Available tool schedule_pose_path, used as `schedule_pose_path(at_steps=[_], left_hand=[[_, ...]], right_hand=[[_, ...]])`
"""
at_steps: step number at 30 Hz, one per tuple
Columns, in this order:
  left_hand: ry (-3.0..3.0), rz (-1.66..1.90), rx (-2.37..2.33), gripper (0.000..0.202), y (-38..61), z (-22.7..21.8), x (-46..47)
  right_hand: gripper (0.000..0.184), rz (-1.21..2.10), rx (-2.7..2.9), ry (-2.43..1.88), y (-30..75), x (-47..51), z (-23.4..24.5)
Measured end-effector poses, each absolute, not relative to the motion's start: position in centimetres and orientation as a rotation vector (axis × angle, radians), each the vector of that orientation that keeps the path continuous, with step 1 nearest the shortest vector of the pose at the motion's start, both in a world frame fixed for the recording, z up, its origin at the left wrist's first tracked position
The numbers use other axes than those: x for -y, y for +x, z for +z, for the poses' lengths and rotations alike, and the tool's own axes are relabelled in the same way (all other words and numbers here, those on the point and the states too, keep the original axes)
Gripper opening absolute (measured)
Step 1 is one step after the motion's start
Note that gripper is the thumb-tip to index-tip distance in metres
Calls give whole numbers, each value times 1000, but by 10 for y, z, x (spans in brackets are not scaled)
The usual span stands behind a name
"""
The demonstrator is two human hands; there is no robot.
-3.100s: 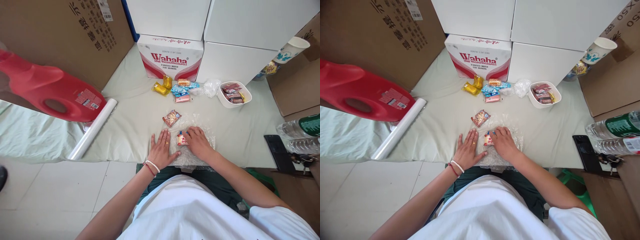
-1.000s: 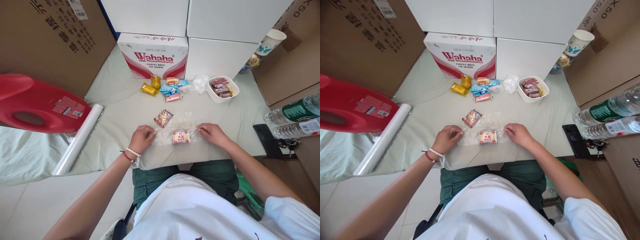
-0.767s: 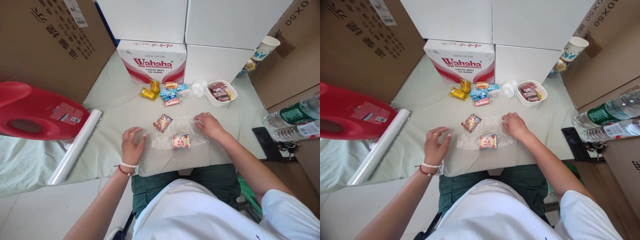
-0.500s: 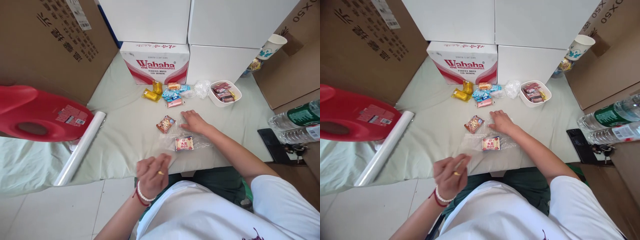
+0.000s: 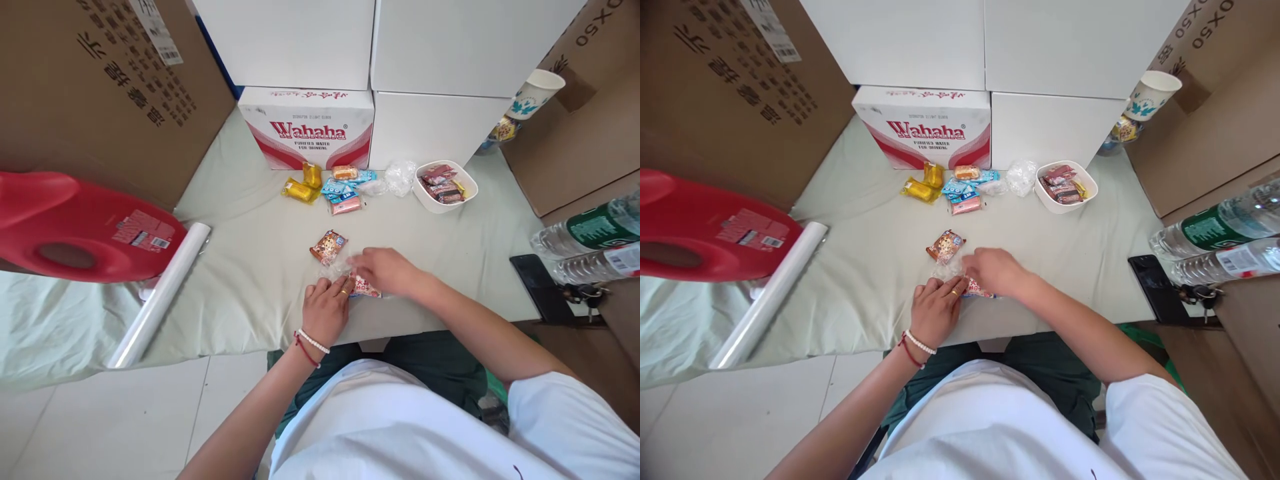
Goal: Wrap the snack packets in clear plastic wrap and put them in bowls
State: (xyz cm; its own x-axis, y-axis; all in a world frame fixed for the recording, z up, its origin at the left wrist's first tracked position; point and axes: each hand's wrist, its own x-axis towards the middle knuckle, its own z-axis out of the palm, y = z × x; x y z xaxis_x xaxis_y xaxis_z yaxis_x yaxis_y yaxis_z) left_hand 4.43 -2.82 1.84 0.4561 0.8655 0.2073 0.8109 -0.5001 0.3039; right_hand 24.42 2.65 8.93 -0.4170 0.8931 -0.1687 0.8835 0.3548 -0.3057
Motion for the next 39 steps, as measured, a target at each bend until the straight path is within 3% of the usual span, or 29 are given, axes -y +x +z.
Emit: schedule_pose_path(at_steps=[3, 7, 10, 14, 17, 27, 32, 34, 36, 39], left_hand=[[2387, 590, -1492, 27, 38, 8, 26], [1961, 948, -1560, 30, 17, -9, 22], [1629, 1064, -1843, 29, 3, -13, 15], [1620, 903, -1938, 48, 13, -7, 0], [1639, 792, -1929, 51, 35, -1, -6], [1287, 1124, -1453, 20, 51, 22, 2], [1487, 1019, -1292, 13, 64, 31, 23], [1722, 943, -1243, 22, 69, 31, 32], [2028, 837, -1186, 34, 72, 27, 40], [2414, 659, -1163, 46, 76, 19, 50]], right_hand=[[44, 624, 2800, -1571, 234, 4, 81], [59, 609, 2896, -1567, 229, 21, 71], [60, 611, 2885, -1586, 229, 22, 70], [54, 601, 2881, -1579, 226, 22, 72], [51, 576, 2870, -1582, 223, 22, 73], [41, 686, 2803, -1566, 227, 20, 74], [39, 780, 2663, -1395, 245, 32, 70], [48, 869, 2599, -1238, 258, 38, 70], [42, 989, 2524, -1115, 272, 41, 69], [37, 978, 2306, -1363, 289, 47, 59]])
